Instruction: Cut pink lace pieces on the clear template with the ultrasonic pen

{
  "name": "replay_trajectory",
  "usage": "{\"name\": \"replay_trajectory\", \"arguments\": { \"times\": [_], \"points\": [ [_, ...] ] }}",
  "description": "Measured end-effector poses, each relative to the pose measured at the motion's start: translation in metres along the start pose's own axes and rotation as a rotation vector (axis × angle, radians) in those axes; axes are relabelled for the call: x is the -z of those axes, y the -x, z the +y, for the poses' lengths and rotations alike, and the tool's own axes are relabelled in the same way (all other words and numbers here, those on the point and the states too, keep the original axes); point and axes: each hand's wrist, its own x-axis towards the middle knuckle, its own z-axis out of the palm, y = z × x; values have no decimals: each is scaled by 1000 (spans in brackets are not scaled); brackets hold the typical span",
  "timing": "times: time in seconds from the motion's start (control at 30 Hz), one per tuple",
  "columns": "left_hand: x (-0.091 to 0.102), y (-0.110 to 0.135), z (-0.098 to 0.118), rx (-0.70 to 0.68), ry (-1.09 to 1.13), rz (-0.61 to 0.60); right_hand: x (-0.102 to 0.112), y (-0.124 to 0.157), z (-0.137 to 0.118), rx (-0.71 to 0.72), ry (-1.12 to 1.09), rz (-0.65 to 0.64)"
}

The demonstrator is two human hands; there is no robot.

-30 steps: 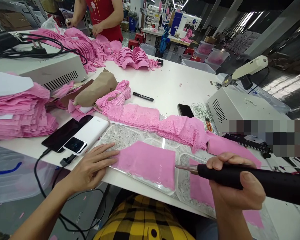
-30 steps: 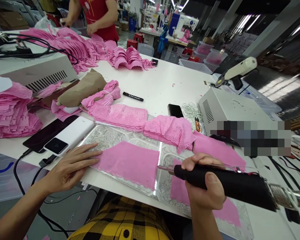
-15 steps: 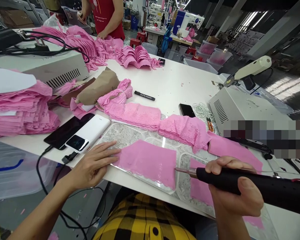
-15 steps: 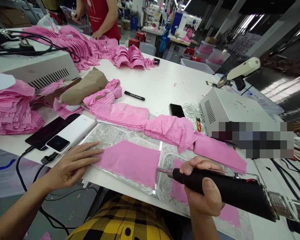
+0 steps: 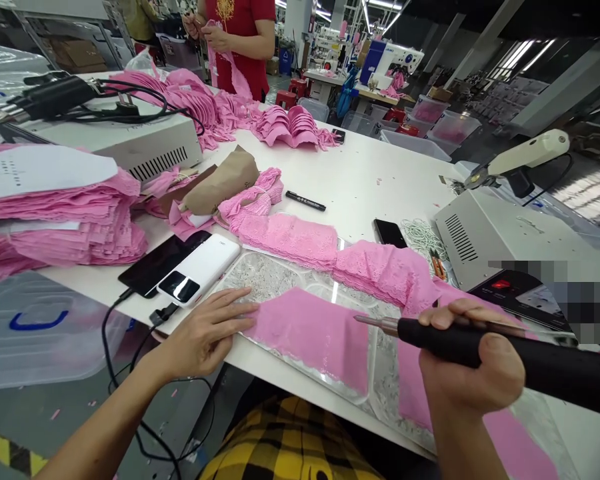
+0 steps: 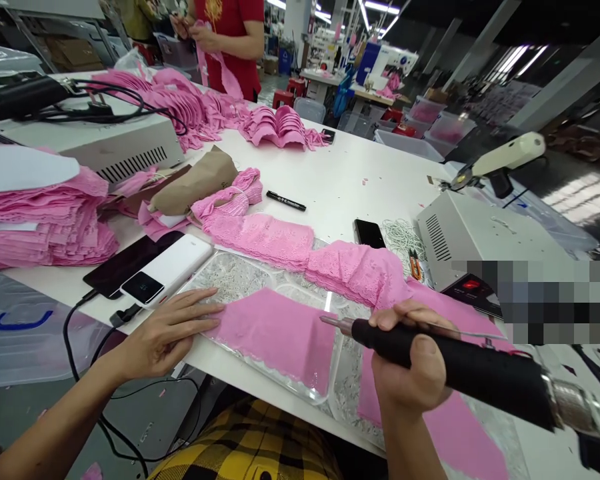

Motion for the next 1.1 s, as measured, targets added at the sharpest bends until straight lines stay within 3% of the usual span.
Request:
{"name": "replay_trajectory", "arguments": {
  "times": [0.17, 0.73, 0.87, 1.1],
  "points": [
    [-2, 2, 0, 3, 11, 8, -21, 3, 12, 47, 16, -44],
    [-4, 2, 1, 13, 13, 38, -26, 2, 17, 74, 77, -72],
    [-4, 3, 2, 17, 22, 44, -36, 4, 19, 12, 35, -37],
    [-4, 3, 3, 26, 28, 45, -55, 11, 25, -2, -11, -144]
  ]
}}
